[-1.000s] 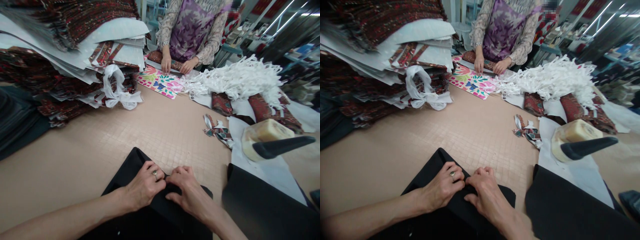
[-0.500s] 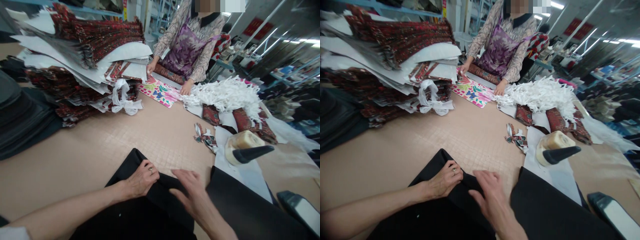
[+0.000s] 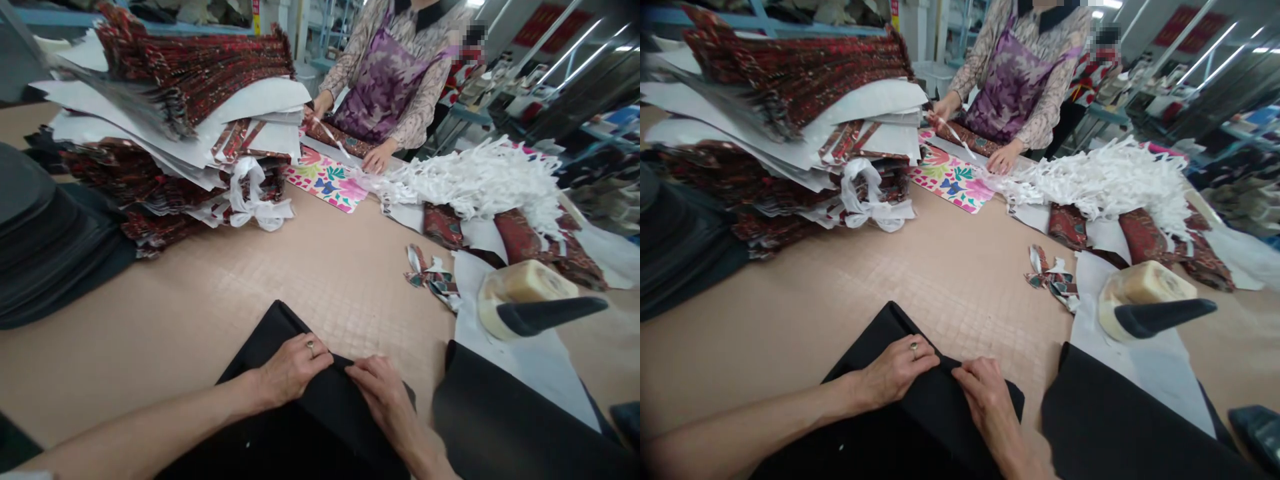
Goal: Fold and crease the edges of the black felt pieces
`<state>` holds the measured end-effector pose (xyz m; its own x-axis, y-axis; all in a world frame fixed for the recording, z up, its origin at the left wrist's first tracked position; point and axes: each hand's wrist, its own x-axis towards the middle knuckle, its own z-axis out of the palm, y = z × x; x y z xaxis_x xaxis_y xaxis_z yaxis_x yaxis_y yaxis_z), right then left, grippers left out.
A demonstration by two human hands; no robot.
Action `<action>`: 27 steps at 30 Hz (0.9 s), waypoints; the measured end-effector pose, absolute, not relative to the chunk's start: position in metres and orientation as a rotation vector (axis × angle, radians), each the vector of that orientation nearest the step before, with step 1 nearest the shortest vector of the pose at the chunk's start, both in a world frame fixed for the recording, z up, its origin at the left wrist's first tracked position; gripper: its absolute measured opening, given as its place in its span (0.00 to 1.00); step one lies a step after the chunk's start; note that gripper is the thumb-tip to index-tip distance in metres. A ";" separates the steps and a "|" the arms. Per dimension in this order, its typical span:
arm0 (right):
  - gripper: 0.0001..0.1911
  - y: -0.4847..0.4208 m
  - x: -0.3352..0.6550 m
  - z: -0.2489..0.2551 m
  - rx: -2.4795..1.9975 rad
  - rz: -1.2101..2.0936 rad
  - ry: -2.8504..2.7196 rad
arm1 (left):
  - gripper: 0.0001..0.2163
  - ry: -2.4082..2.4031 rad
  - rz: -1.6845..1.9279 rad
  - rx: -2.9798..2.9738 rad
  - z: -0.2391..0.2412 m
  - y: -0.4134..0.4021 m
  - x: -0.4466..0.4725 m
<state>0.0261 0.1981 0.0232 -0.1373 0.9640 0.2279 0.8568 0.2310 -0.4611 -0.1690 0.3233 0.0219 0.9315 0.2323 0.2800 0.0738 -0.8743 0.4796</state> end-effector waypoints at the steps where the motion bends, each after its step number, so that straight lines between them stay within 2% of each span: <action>1: 0.13 0.197 0.026 0.021 -1.634 0.274 -2.057 | 0.11 0.222 0.448 2.616 0.022 0.323 -0.169; 8: 0.18 0.189 0.032 0.023 -1.577 0.154 -2.125 | 0.18 0.159 0.211 2.785 0.035 0.324 -0.168; 14: 0.16 0.162 0.066 0.023 -1.596 0.127 -2.076 | 0.21 0.137 0.108 2.783 0.042 0.326 -0.164; 22: 0.20 0.132 0.087 0.020 -1.672 0.075 -2.064 | 0.18 0.037 -0.044 2.857 0.050 0.314 -0.149; 27: 0.20 0.131 0.088 0.021 -1.655 -0.062 -2.126 | 0.27 0.051 -0.045 2.870 0.050 0.315 -0.151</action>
